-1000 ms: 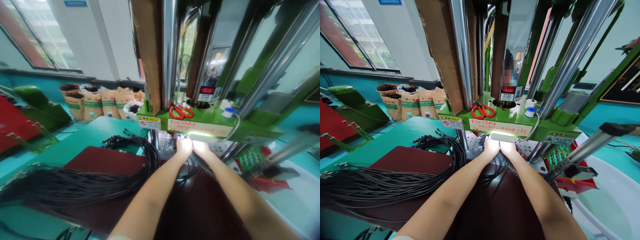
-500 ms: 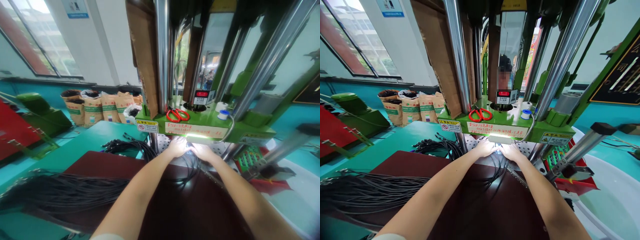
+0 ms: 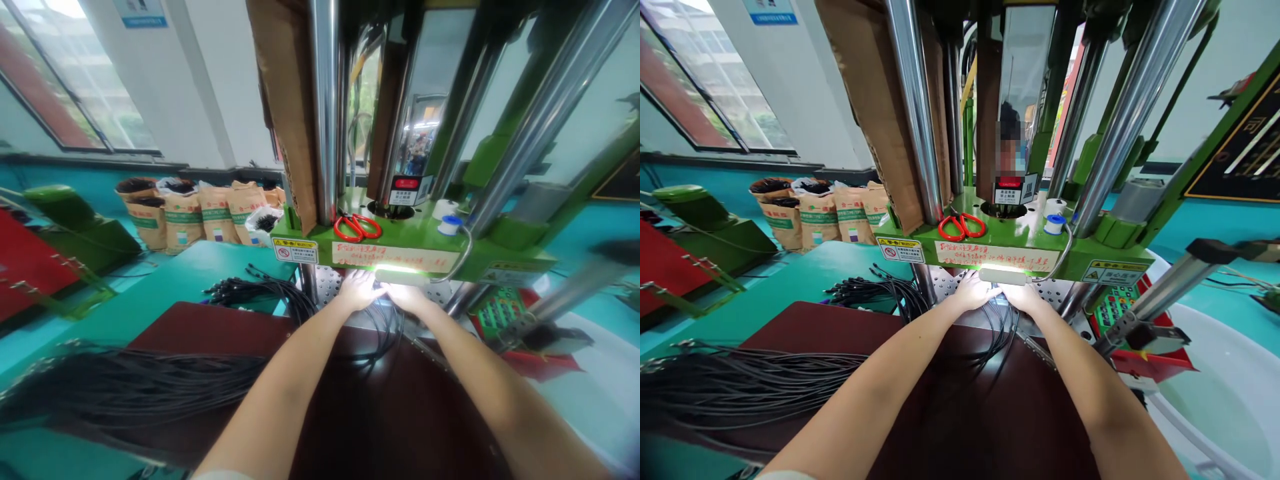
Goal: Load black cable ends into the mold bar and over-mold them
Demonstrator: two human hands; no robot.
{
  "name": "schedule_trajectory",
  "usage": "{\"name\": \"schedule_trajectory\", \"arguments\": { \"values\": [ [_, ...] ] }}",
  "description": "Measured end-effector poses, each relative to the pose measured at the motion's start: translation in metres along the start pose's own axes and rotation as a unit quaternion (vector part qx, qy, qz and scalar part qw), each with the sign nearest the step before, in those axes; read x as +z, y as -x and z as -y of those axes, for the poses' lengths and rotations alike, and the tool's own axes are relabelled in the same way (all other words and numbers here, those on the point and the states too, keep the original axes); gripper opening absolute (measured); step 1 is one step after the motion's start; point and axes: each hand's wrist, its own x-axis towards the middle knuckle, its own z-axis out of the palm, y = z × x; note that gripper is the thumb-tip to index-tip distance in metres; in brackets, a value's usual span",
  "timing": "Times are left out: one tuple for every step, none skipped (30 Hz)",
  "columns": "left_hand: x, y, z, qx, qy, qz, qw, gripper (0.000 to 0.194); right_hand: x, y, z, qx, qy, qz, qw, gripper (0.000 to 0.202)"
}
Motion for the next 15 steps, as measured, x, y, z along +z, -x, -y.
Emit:
{"name": "schedule_trajectory", "arguments": {
  "values": [
    [-0.003,0.001,0.003,-0.005,0.002,0.011,1.0,0.052,-0.001,0.003,-0.002,0.001,0.002,-0.003,1.0,0.038],
    [-0.006,0.003,0.006,-0.005,0.003,0.023,1.0,0.053,-0.002,0.006,-0.004,0.0,0.005,-0.004,1.0,0.038],
    [-0.009,0.006,0.01,-0.002,0.006,0.035,0.999,0.053,-0.003,0.008,-0.006,-0.002,0.008,-0.003,1.0,0.038],
    [-0.012,0.008,0.013,0.004,0.009,0.044,0.999,0.054,-0.004,0.011,-0.008,-0.005,0.011,-0.001,1.0,0.037],
    [-0.014,0.01,0.017,0.01,0.012,0.052,0.999,0.054,-0.004,0.012,-0.01,-0.009,0.013,0.003,1.0,0.036],
    [-0.016,0.011,0.02,0.012,0.014,0.057,0.998,0.054,-0.003,0.013,-0.011,-0.011,0.015,0.007,1.0,0.036],
    [-0.017,0.012,0.022,0.009,0.017,0.061,0.998,0.053,-0.002,0.013,-0.012,-0.011,0.016,0.009,1.0,0.035],
    [-0.017,0.013,0.023,0.004,0.019,0.063,0.998,0.053,-0.001,0.013,-0.013,-0.01,0.016,0.011,1.0,0.035],
    [-0.016,0.013,0.023,0.0,0.022,0.064,0.998,0.052,0.0,0.012,-0.013,-0.008,0.017,0.011,1.0,0.035],
    [-0.015,0.012,0.023,-0.004,0.024,0.062,0.998,0.052,0.001,0.01,-0.013,-0.006,0.017,0.009,1.0,0.035],
    [-0.013,0.012,0.023,-0.008,0.025,0.058,0.998,0.052,0.002,0.009,-0.013,-0.004,0.016,0.006,1.0,0.035],
    [-0.011,0.011,0.023,-0.011,0.025,0.054,0.998,0.051,0.003,0.007,-0.013,-0.002,0.015,0.003,1.0,0.036],
    [-0.01,0.009,0.022,-0.016,0.024,0.051,0.998,0.051,0.004,0.005,-0.013,-0.001,0.013,-0.002,1.0,0.036],
    [-0.009,0.008,0.021,-0.022,0.023,0.05,0.998,0.051,0.004,0.004,-0.012,0.0,0.01,-0.007,1.0,0.037],
    [-0.008,0.008,0.021,-0.028,0.021,0.051,0.998,0.05,0.004,0.003,-0.012,0.002,0.007,-0.013,1.0,0.037]
  ]
}}
